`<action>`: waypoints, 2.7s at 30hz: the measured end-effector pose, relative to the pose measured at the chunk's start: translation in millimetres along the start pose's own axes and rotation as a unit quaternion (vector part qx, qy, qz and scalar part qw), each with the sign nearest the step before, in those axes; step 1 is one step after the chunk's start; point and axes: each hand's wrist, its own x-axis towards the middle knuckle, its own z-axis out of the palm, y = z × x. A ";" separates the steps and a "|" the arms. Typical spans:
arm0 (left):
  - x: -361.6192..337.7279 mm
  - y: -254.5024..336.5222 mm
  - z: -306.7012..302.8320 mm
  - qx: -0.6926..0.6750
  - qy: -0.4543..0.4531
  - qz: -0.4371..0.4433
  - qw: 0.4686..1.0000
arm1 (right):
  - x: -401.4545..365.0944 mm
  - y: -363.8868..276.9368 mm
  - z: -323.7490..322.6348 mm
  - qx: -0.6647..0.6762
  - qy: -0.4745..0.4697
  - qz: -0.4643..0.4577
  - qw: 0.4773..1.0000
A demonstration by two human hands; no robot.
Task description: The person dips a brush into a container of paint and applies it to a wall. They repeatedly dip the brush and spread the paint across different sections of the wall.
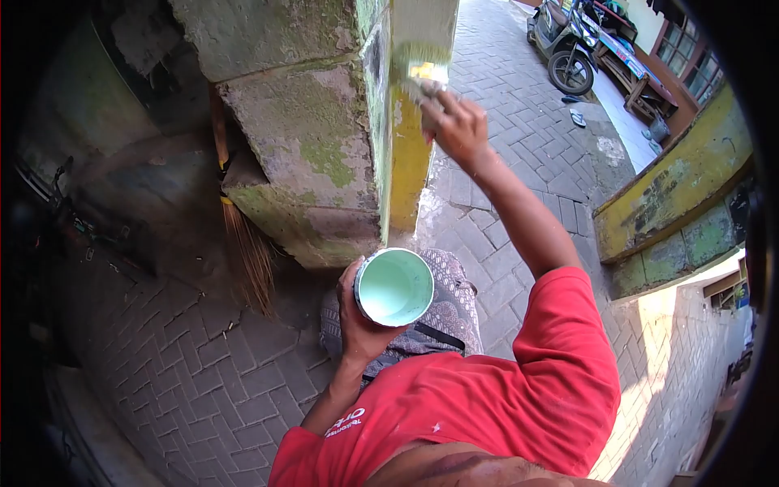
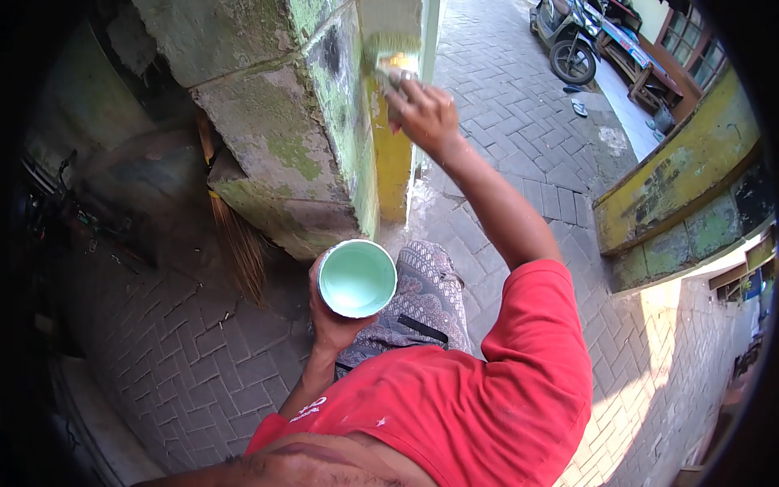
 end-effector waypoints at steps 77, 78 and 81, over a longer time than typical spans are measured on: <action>4.9 -55.8 51.0 0.160 -0.046 0.008 0.986 | -162.0 -104.1 -192.5 0.561 -0.261 0.437 0.653; 6.4 -55.9 51.3 0.158 -0.047 0.011 0.986 | -162.3 -104.7 -192.1 0.547 -0.244 0.425 0.679; 8.4 -53.9 51.7 0.161 -0.059 0.020 0.985 | -151.5 -100.2 -197.6 0.526 -0.273 0.454 0.665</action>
